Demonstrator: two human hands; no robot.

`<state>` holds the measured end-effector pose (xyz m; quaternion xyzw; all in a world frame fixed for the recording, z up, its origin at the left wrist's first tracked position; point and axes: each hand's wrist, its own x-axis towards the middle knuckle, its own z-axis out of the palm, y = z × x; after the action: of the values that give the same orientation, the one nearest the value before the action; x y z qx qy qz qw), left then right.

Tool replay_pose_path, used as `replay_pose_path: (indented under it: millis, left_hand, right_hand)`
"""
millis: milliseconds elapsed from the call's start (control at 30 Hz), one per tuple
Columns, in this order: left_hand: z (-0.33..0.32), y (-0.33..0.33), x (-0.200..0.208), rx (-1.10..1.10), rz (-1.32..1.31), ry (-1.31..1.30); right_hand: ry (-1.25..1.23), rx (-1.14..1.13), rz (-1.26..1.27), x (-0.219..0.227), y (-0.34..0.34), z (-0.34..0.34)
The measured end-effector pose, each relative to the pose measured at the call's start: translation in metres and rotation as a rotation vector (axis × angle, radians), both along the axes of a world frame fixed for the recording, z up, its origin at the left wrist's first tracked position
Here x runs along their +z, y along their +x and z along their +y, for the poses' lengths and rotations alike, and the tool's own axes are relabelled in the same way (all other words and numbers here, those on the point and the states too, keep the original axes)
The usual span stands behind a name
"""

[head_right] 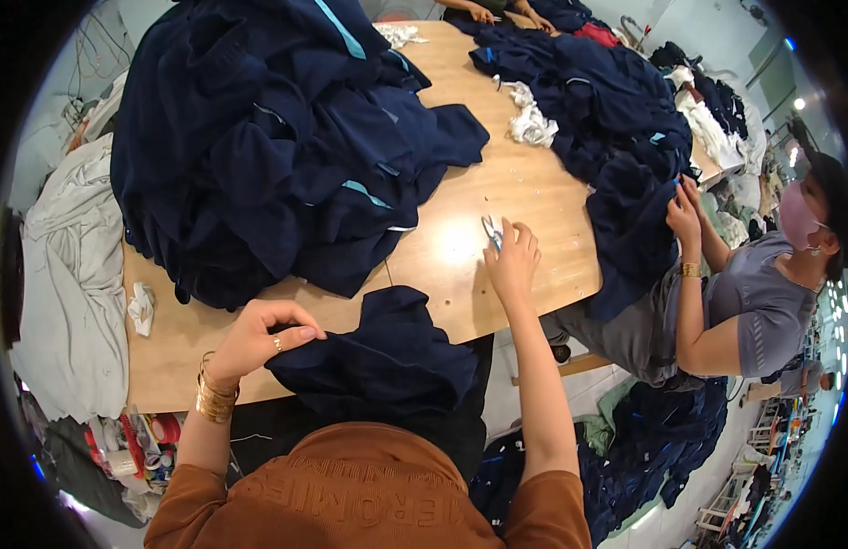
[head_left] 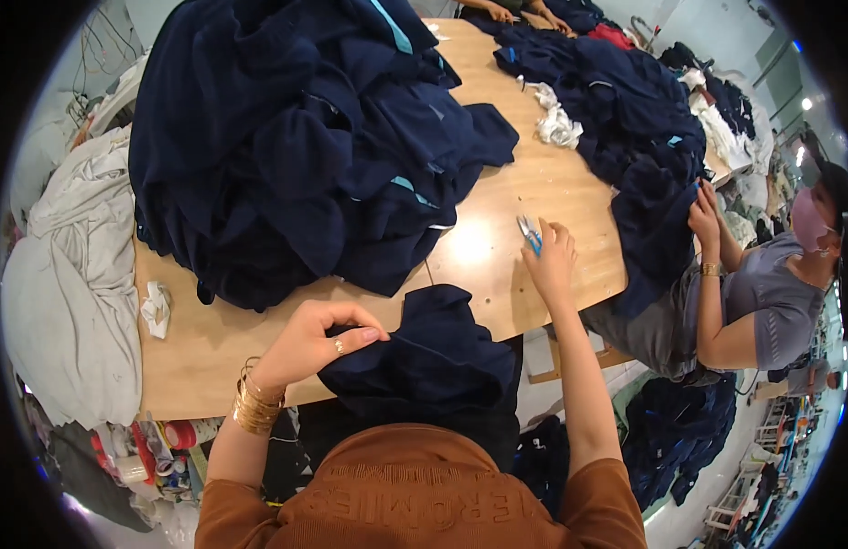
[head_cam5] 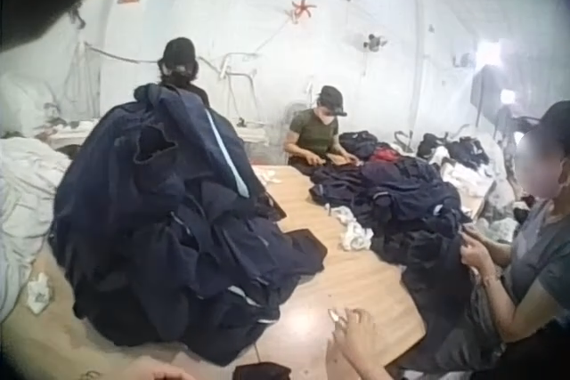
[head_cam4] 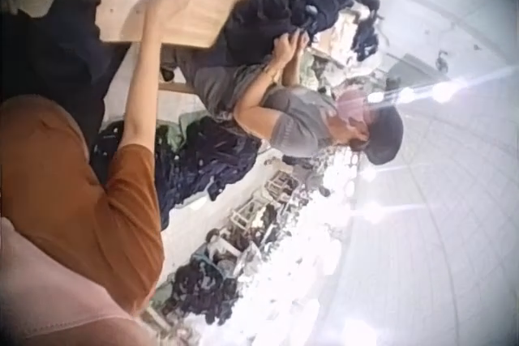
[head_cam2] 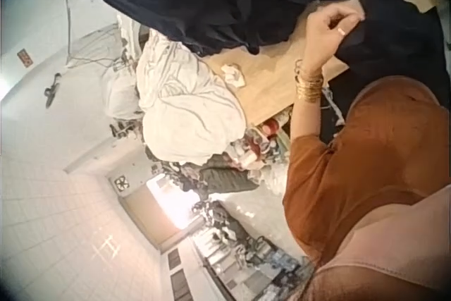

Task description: Trimming loose threads from navy blue garments using snips in a factory setting.

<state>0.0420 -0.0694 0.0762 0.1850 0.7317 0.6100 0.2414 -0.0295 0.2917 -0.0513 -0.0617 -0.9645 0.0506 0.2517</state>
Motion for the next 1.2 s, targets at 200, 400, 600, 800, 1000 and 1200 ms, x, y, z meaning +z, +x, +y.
replay_pose_path:
  millis: [200,400,600,800,1000,1200]
  left_hand:
    - [-0.004,0.019,-0.004,-0.042,-0.180,0.125]
    - [-0.050,0.017,0.014,0.484,0.183,0.343]
    - [-0.132,0.014,0.050,0.828,1.002,0.401]
    - [-0.097,-0.007,-0.015,0.354,0.652,-0.778]
    - [-0.060,0.006,-0.028,0.240,0.599,-0.732]
    - [0.047,0.013,-0.054,0.257,-0.396,0.336]
  right_hand:
    - [-0.705,0.510,-0.359,-0.004,0.068,-0.077]
    - [-1.463,0.106,0.036,0.084,0.064,-0.046]
    - [-1.473,0.629,0.507,0.195,0.088,-0.005]
    - [-1.280,0.202,-0.225,0.080,0.112,-0.034]
    - [-1.395,0.195,-0.142,0.065,0.105,-0.078]
    - [-0.983,0.747,-0.356,0.081,0.097,-0.149]
